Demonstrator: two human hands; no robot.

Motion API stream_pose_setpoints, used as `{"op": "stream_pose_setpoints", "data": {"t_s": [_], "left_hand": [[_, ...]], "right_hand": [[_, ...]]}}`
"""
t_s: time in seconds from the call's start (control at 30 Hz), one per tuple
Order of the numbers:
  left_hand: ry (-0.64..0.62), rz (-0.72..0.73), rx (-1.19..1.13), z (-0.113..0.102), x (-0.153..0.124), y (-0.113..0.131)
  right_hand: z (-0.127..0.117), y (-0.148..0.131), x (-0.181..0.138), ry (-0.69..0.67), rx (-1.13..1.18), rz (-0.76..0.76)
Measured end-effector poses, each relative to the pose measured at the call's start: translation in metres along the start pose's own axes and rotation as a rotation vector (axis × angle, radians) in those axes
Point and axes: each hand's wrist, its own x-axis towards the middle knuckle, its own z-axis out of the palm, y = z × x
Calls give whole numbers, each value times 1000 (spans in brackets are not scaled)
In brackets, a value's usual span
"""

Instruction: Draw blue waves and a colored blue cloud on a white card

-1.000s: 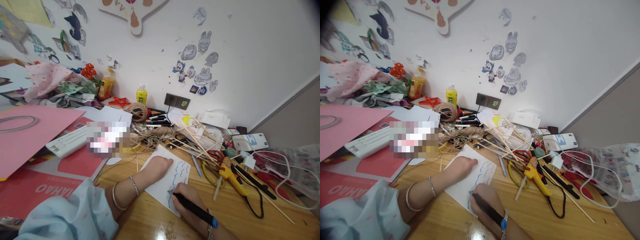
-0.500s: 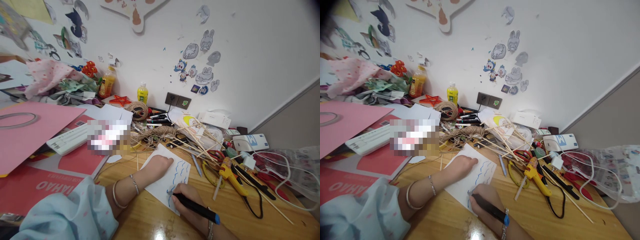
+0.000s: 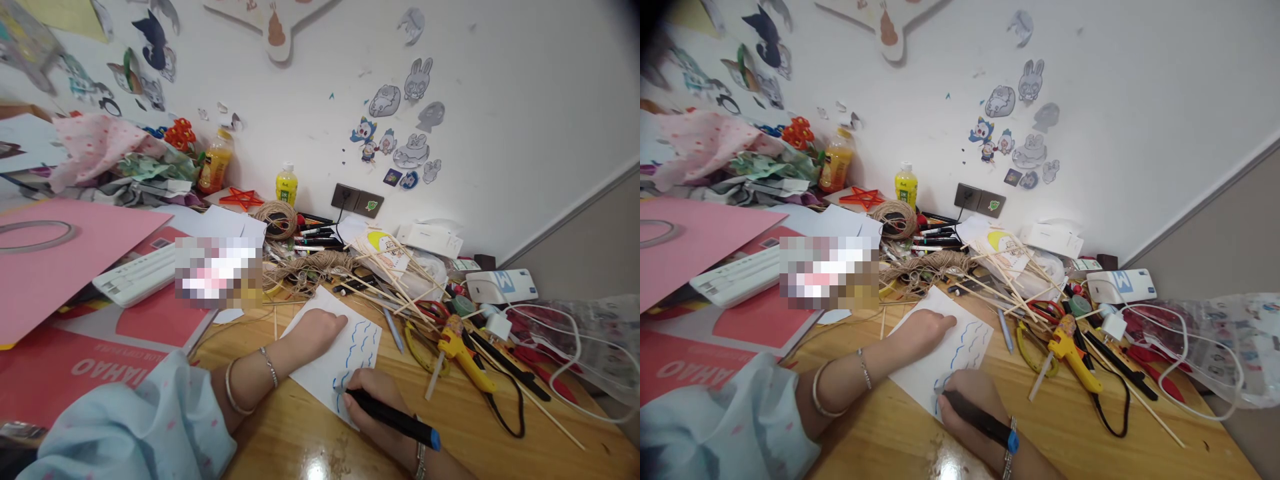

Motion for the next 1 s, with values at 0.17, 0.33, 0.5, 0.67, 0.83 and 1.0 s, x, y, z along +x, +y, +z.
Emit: {"op": "stream_pose_setpoints", "data": {"t_s": [0.17,0.33,0.5,0.67,0.83,1.0], "left_hand": [[8,-1,-5,0,-1,0],[8,0,-11,0,-1,1],[6,3,-18,1,0,0],[0,9,-16,-1,-1,0],[-5,6,-11,-2,-1,1],[-2,0,-9,-2,-1,1]], "right_hand": [[-1,-1,1,5,16,1],[-1,-2,0,5,-1,-8],[-2,-3,0,-6,-16,-21],[0,-2,-1,-16,-20,-21],[1,-1,-2,-10,-15,-71],[3,1,-2,19,-20,-96]]}}
